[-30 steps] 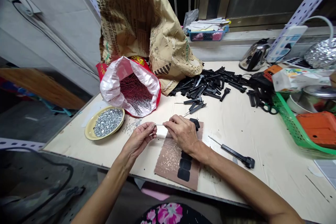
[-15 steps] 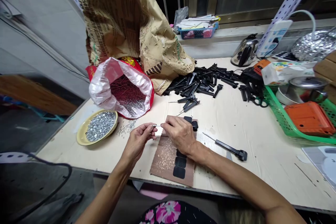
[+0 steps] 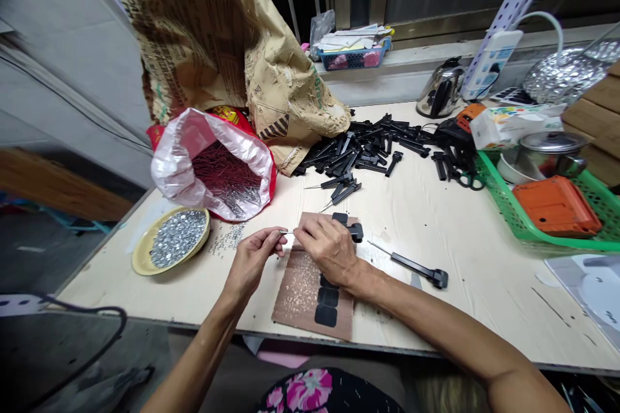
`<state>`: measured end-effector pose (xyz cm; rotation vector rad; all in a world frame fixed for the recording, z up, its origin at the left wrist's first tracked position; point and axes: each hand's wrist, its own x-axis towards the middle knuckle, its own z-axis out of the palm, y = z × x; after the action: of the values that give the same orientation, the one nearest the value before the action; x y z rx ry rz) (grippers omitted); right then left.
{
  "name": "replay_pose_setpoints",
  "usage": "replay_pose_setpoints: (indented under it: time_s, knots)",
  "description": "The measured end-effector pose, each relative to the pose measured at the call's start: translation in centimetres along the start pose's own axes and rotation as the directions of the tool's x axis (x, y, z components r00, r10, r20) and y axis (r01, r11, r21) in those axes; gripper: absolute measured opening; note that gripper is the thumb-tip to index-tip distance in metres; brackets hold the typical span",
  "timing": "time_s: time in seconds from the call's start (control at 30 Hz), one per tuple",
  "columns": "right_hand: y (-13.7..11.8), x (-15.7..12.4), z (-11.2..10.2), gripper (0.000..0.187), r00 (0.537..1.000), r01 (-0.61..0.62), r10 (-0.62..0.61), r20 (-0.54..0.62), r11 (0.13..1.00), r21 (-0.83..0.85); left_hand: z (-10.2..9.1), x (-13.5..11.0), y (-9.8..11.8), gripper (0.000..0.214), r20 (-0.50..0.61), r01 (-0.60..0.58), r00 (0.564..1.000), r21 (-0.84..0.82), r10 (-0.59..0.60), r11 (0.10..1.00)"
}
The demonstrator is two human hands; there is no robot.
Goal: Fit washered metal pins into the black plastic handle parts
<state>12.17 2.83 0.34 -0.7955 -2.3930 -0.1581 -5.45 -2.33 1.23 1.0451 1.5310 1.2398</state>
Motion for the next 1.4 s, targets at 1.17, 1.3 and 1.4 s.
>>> replay_pose_setpoints:
  time_s: [1.17,1.3,1.4]
  knots:
    - [1.7,-4.2,-1.7,0.025,0.903,-0.420,0.340,0.263,0.827,0.374,2.9,2.0,0.0,0.035,0.283,0.035,0.954,0.231,-0.102,0.972]
    - [2.7,-5.2,-2.1,0.022,0.917,-0.392,0.320,0.239,0.837,0.381,3.2,1.8,0.5,0.039,0.355,-0.100,0.935,0.323,-0.023,0.941]
    - [4.0,-6.2,-2.2,0.021,0.919,-0.384,0.315,0.237,0.852,0.357,3.1,1.8,0.5,0.039,0.378,-0.204,0.925,0.403,0.041,0.892]
